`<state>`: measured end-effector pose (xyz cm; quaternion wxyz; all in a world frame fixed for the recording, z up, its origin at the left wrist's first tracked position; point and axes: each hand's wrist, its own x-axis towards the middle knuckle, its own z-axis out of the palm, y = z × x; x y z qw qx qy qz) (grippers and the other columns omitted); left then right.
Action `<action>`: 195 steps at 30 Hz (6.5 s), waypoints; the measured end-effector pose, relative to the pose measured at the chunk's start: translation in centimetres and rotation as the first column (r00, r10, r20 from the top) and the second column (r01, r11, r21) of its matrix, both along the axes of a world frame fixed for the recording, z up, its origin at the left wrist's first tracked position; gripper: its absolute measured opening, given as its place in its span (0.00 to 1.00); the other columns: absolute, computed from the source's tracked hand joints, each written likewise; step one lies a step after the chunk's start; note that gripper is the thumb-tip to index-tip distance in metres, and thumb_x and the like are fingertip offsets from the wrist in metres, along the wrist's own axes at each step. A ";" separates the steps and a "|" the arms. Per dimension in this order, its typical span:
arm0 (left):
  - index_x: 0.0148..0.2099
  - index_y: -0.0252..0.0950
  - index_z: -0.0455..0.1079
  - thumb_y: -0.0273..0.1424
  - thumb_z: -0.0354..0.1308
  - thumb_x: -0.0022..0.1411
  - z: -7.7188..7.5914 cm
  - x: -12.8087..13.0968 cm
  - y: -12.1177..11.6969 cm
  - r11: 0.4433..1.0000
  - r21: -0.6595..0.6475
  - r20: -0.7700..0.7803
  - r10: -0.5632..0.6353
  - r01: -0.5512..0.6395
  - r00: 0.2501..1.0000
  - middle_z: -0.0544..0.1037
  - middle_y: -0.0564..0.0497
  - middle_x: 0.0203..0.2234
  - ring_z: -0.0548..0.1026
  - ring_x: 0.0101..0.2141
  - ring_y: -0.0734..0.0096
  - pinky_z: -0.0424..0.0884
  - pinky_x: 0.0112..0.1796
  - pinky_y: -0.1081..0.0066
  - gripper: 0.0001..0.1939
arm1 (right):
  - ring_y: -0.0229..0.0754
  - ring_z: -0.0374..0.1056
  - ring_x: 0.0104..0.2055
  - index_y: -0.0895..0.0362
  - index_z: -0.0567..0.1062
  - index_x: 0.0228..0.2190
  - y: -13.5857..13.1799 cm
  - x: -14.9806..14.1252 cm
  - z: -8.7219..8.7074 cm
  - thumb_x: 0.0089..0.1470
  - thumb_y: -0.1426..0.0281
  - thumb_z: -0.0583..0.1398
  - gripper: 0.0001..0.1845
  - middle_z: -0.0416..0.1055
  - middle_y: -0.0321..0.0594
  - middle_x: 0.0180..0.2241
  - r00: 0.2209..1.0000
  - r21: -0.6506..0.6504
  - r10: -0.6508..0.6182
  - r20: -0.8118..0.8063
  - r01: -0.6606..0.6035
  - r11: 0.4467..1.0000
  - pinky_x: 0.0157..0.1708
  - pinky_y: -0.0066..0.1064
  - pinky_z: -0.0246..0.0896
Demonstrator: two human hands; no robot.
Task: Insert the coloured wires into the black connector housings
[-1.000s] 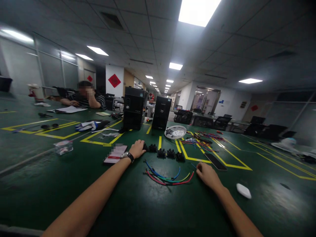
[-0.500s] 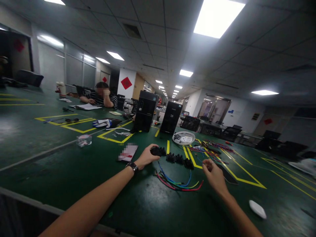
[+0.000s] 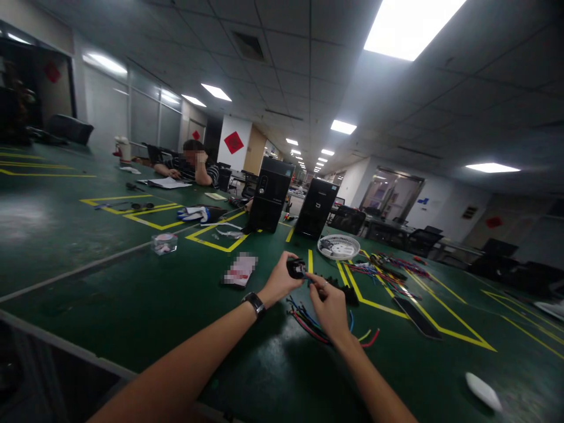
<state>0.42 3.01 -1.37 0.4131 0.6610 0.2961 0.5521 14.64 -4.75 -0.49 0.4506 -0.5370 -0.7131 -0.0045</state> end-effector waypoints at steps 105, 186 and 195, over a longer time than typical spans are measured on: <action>0.43 0.40 0.71 0.44 0.61 0.51 -0.9 4.1 11.1 0.956 0.266 -0.829 0.160 0.126 0.537 0.76 0.43 0.43 0.68 0.49 0.52 0.57 0.51 0.57 0.19 | 0.38 0.68 0.28 0.55 0.75 0.26 -1.1 2.8 -2.1 0.50 0.74 0.58 0.06 0.74 0.37 0.26 0.914 -0.398 0.102 0.392 0.069 0.915 0.25 0.27 0.48; 0.52 0.40 0.52 0.33 0.40 0.68 0.1 2.0 -2.5 0.965 0.145 0.168 0.193 -0.218 0.967 0.71 0.52 0.33 0.72 0.30 0.73 0.67 0.34 0.71 0.11 | 0.35 0.62 0.21 0.57 0.70 0.23 -1.2 0.1 0.2 0.59 0.61 0.54 0.17 0.66 0.33 0.18 0.993 -0.052 0.113 -0.041 -0.115 0.992 0.23 0.25 0.52; 0.49 0.40 0.54 0.32 0.40 0.67 0.9 2.0 -1.2 0.935 0.234 0.147 0.236 -0.266 0.961 0.71 0.52 0.32 0.72 0.28 0.74 0.69 0.33 0.72 0.10 | 0.38 0.67 0.23 0.56 0.73 0.25 -0.2 -0.5 0.1 0.60 0.64 0.54 0.14 0.71 0.36 0.20 1.000 -0.007 0.021 0.017 -0.021 1.000 0.25 0.25 0.53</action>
